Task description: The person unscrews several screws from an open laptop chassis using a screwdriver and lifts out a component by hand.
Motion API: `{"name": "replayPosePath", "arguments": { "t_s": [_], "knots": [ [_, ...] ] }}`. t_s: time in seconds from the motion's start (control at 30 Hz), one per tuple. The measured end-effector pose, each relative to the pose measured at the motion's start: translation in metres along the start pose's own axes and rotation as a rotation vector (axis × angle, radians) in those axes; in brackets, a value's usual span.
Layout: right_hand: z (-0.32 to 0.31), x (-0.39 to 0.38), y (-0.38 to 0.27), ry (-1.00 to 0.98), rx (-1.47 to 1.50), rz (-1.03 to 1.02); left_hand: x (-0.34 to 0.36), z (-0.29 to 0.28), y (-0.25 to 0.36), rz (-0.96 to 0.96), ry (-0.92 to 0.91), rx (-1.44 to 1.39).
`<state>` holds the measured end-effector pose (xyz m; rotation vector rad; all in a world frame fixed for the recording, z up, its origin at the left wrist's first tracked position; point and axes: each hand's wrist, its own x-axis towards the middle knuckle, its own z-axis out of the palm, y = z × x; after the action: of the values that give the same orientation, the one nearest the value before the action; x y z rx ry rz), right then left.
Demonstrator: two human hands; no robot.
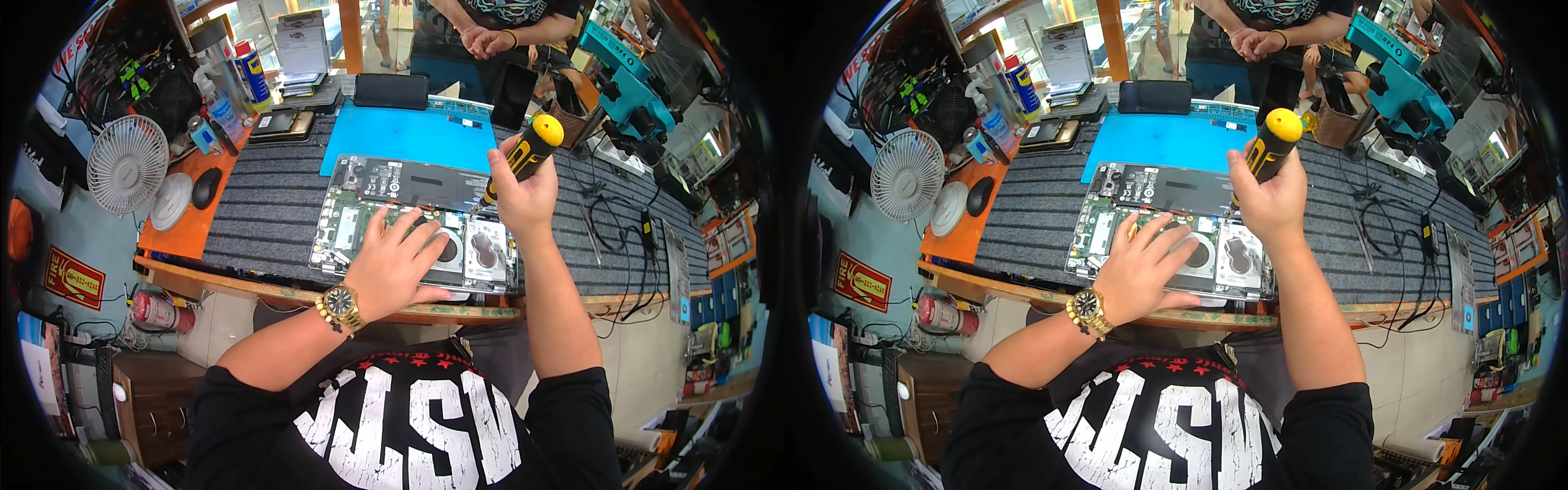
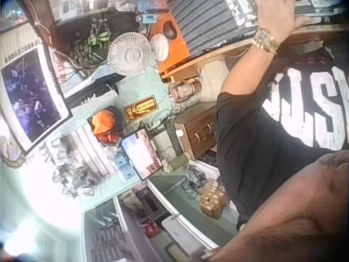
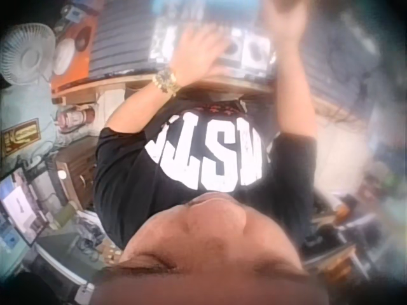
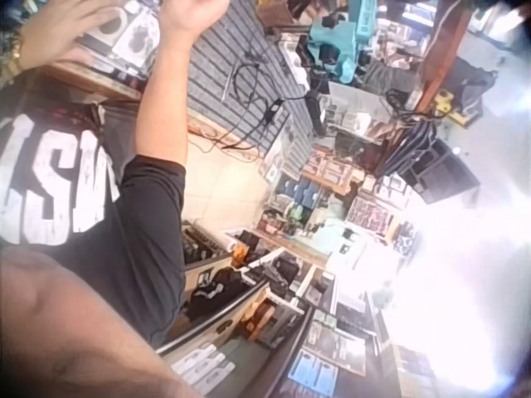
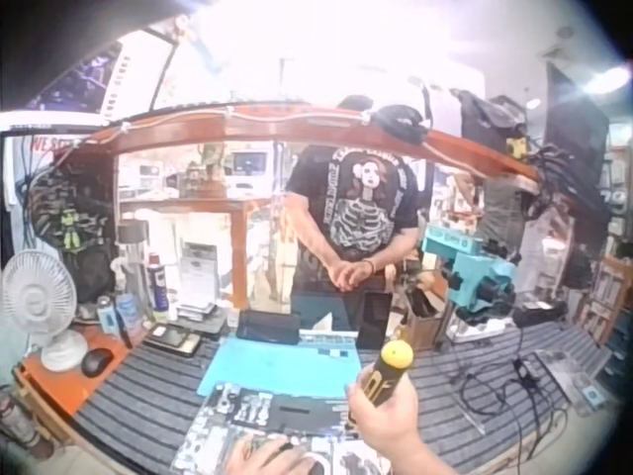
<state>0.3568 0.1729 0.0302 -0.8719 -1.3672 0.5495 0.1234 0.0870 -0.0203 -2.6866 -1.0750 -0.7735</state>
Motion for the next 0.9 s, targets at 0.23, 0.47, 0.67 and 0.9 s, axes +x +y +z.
{"name": "replayPosePath", "arguments": {
  "t_s": [0.23, 0.47, 0.67, 0.9],
  "knots": [
    [0.001, 0.011, 0.005, -0.025, -0.039, -0.003, 0.005, 0.001, 0.005, -0.045, -0.012, -0.038],
    [-0.008, 0.009, 0.000, -0.038, -0.058, -0.002, 0.029, -0.009, -0.001, -0.204, -0.088, -0.191],
    [-0.027, 0.025, -0.009, 0.174, 0.189, -0.008, 0.095, -0.004, -0.028, -0.324, -0.159, -0.196],
    [-0.040, 0.027, -0.019, 0.271, 0.333, -0.011, 0.121, 0.019, -0.027, -0.239, -0.055, -0.622]
  ]
}}
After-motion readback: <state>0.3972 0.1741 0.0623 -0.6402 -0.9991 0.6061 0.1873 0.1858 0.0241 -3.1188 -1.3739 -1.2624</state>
